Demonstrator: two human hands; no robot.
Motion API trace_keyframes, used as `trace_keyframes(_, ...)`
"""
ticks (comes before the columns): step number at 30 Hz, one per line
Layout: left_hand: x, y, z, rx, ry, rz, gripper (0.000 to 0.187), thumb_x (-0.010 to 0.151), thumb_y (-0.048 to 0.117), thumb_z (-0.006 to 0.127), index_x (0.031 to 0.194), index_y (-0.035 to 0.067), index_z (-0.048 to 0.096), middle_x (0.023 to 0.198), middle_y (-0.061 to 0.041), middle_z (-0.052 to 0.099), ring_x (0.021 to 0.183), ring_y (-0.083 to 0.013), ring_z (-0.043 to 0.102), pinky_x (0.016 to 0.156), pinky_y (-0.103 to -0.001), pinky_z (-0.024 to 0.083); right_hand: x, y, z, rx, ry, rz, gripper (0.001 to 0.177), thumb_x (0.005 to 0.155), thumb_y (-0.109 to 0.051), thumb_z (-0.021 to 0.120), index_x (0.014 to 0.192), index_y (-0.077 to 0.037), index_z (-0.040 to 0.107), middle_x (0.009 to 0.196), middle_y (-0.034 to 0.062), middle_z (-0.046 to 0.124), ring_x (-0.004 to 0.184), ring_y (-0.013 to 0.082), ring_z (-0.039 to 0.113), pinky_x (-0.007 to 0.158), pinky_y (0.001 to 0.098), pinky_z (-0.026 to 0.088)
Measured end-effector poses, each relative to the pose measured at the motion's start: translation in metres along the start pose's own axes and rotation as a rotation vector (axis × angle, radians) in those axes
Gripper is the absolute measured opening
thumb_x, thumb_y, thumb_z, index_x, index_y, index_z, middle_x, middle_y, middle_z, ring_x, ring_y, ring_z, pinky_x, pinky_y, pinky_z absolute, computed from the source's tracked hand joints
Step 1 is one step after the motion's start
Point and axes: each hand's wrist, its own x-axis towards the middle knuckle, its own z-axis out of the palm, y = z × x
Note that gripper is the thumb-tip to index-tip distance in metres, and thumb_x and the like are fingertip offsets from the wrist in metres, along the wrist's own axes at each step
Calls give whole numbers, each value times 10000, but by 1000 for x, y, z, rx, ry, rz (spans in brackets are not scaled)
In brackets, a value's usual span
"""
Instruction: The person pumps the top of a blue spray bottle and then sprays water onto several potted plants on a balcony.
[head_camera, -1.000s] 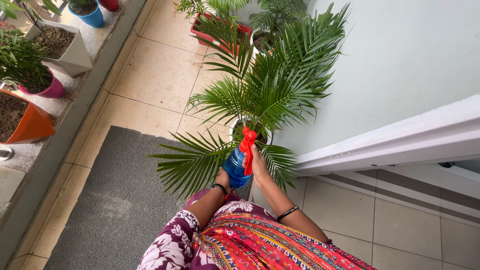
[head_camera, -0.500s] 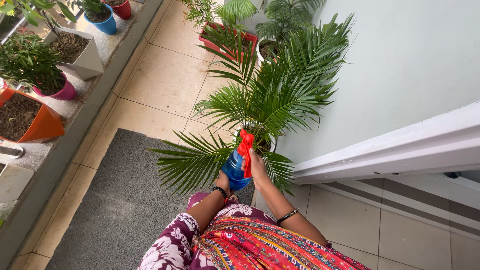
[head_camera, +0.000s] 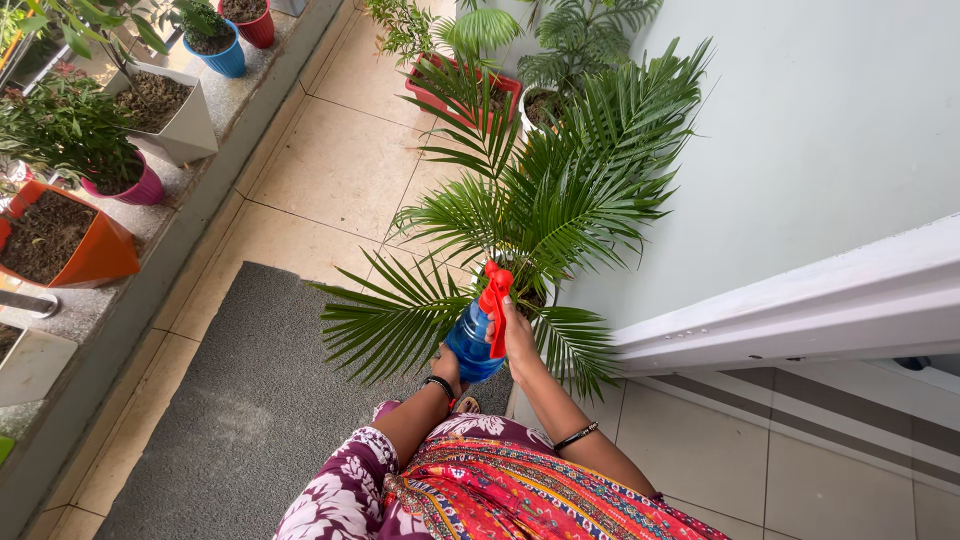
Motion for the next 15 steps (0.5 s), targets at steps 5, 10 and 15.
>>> trace_keyframes(5, -2, 0, 7, -20, -5, 8, 712, 1001, 667, 375, 1535, 199, 319, 1508, -98, 504, 1292, -325, 564, 950, -577, 490, 2, -2, -2, 6, -2, -60, 515, 1043, -510, 455, 924, -34, 612, 688, 53, 593, 625, 155, 586, 645, 307, 521)
trace_keyframes(10, 4, 2, 9, -37, -78, 46, 675, 987, 648, 373, 1498, 211, 425, 1452, -81, 589, 1232, -276, 614, 891, -504, 518, 0, -10, -4, 57, 25, -6, 523, 1050, -519, 449, 916, -40, 608, 680, 51, 586, 615, 151, 578, 632, 307, 521)
trace_keyframes(15, 8, 2, 13, 6, -15, 25, 669, 1015, 632, 373, 1541, 223, 309, 1501, -94, 489, 1276, -300, 557, 921, -545, 517, 2, -9, -6, 29, 12, -36, 503, 1055, -497, 448, 922, -41, 614, 690, 55, 594, 626, 151, 586, 644, 308, 530)
